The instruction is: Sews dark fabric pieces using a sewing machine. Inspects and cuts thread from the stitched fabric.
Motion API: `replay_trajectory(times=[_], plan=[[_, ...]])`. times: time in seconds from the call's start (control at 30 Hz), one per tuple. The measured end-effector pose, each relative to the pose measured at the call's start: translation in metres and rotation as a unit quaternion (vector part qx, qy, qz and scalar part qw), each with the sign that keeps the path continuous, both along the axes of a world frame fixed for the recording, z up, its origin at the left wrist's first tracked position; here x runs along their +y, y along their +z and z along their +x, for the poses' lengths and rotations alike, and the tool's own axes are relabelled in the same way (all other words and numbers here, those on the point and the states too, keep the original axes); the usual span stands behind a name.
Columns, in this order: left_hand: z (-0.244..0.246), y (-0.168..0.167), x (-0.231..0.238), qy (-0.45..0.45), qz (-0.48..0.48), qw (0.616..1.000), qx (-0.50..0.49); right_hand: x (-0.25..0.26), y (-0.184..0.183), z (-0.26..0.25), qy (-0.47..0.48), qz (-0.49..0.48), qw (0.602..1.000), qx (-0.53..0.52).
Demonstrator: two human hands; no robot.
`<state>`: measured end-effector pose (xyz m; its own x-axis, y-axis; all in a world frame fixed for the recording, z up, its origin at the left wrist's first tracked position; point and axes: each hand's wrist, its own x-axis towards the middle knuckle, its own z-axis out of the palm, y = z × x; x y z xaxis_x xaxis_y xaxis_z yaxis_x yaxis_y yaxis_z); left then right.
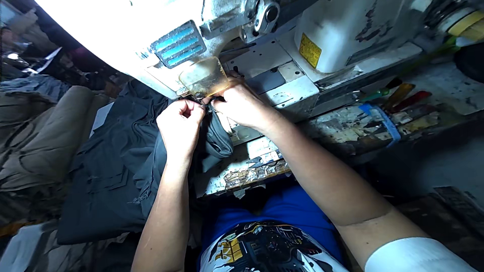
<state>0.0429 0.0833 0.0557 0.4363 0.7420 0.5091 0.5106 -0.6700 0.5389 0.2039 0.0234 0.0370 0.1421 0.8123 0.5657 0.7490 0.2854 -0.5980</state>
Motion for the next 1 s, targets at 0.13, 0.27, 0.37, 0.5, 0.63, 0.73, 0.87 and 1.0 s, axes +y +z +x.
replay_trajectory(times=[0.13, 0.27, 0.37, 0.5, 0.63, 0.73, 0.87, 1.0], plan=[[0.0009, 0.0004, -0.0022, 0.014, 0.01, 1.0, 0.016, 0.0004, -0.001, 0.0002, 0.001, 0.008, 1.0, 0.004], [0.0019, 0.0009, -0.0032, 0.017, 0.011, 1.0, 0.02, 0.0016, -0.0016, 0.0002, 0.002, 0.02, 1.0, 0.004], [0.0015, 0.0029, -0.0031, 0.017, -0.002, 0.999, 0.028, 0.0011, -0.0005, 0.0003, 0.0, 0.01, 1.0, 0.002], [0.0014, 0.0071, 0.0014, 0.026, -0.025, 0.998, 0.055, 0.0, 0.0005, -0.0009, -0.005, 0.005, 1.0, -0.003], [0.0029, 0.0092, 0.0042, 0.033, -0.047, 0.997, 0.059, 0.0001, 0.0013, -0.0007, -0.005, -0.011, 1.0, -0.005], [0.0029, 0.0084, 0.0041, 0.036, -0.047, 0.997, 0.055, -0.0004, 0.0012, 0.0, 0.001, -0.009, 1.0, -0.002], [0.0023, 0.0077, 0.0018, 0.034, -0.041, 0.998, 0.046, 0.0012, -0.0007, 0.0, 0.002, 0.006, 1.0, 0.003], [0.0013, 0.0061, 0.0014, 0.023, -0.033, 0.999, 0.027, 0.0004, 0.0028, -0.0007, -0.004, -0.009, 1.0, 0.003]])
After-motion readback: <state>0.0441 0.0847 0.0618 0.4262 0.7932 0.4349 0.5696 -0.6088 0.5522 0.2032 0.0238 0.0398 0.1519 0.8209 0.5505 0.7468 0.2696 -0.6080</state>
